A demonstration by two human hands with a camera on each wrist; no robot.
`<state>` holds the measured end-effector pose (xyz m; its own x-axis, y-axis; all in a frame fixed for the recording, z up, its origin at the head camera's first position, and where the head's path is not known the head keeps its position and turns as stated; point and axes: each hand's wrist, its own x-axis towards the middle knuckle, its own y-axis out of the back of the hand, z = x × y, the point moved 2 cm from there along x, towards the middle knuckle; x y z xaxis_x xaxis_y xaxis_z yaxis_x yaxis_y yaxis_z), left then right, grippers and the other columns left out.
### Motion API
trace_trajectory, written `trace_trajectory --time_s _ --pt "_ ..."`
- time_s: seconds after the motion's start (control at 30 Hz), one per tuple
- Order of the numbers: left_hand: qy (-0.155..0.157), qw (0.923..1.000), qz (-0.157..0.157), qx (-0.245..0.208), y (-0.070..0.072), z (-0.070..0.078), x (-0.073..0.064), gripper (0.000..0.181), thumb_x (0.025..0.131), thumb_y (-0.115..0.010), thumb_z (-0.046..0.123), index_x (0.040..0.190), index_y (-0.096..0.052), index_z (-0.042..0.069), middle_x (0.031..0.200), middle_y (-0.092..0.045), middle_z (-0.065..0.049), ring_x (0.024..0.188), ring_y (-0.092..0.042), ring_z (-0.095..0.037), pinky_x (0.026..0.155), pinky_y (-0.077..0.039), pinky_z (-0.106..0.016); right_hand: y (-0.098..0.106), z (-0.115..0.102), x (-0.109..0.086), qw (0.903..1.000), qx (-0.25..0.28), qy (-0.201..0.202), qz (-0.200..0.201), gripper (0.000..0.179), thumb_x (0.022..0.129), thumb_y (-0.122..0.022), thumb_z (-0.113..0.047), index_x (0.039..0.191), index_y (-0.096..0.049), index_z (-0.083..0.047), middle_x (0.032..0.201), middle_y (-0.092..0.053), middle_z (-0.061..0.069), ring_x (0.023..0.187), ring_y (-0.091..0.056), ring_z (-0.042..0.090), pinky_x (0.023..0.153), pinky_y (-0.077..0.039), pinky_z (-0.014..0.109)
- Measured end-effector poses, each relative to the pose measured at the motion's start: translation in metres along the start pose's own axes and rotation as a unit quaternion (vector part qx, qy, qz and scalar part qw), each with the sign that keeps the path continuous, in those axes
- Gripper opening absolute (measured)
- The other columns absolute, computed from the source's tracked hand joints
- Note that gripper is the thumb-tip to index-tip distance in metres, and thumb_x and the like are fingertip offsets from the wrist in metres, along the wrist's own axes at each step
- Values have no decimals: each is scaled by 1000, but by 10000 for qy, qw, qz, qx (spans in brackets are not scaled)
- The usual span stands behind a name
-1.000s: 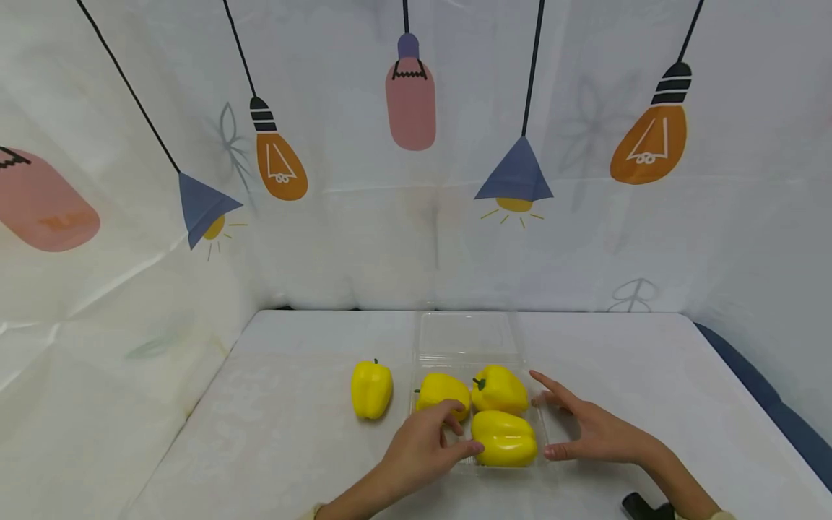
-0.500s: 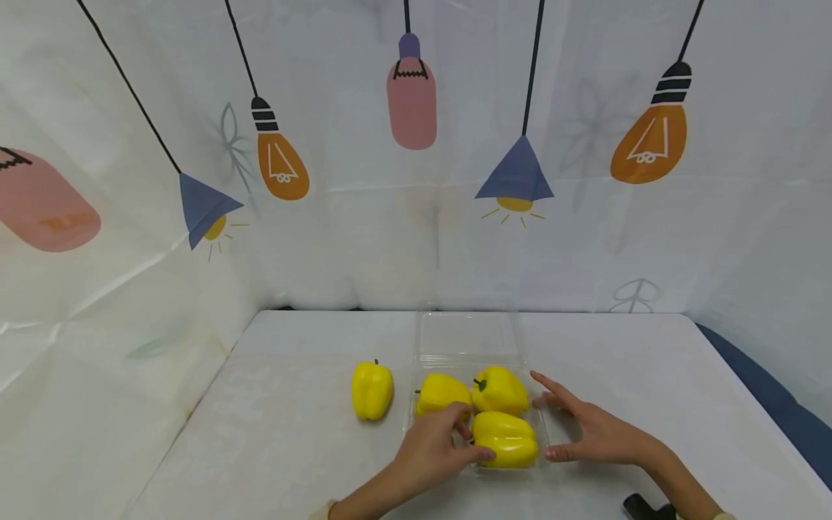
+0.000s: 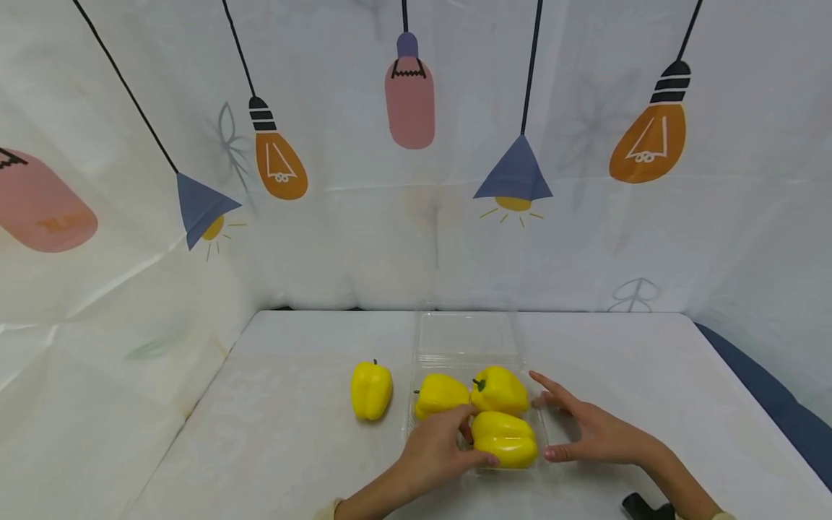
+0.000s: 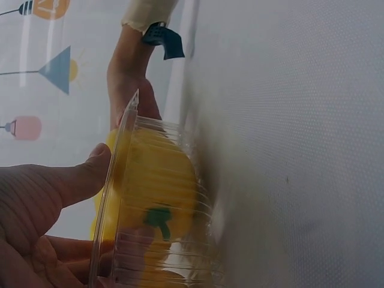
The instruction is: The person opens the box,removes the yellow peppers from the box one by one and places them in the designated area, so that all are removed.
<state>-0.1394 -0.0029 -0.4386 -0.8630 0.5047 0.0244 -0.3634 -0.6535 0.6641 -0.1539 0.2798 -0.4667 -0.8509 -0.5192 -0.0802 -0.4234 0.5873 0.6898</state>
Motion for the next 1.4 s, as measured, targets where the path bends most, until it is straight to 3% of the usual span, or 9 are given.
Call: trace_trajectory --time_s 0.57,0.8,1.07,1.4 --pt "40 9999 -54 125 -4 0 5 64 72 -86 47 124 -63 16 84 -58 19 68 -51 1 57 -43 -19 0 1 0 10000 -14 -17 -31 104 84 -77 -43 159 -8 -24 135 -55 8 126 -46 45 95 -36 70" --pt "151 9997 -124 -150 -2 -1 5 66 72 -85 48 124 -64 15 84 -60 18 69 -53 0 60 -45 -20 -1 1 0 10000 -49 -11 -18 104 84 -77 -43 159 -8 -24 135 -55 8 126 -46 45 95 -37 69" --pt "144 9988 -55 -465 -2 -3 8 70 70 -87 48 123 -65 9 79 -60 15 66 -53 -1 58 -47 -20 0 0 1 9997 -248 14 -24 104 85 -76 -45 159 -6 -24 135 -55 3 124 -50 37 95 -43 60" --pt "233 9961 -31 -855 -2 -8 10 69 69 -88 47 120 -66 7 75 -59 10 62 -53 -4 57 -47 -22 0 -1 1 10000 -14 -10 -55 104 84 -77 -42 159 -7 -23 135 -55 11 125 -47 46 95 -37 69"
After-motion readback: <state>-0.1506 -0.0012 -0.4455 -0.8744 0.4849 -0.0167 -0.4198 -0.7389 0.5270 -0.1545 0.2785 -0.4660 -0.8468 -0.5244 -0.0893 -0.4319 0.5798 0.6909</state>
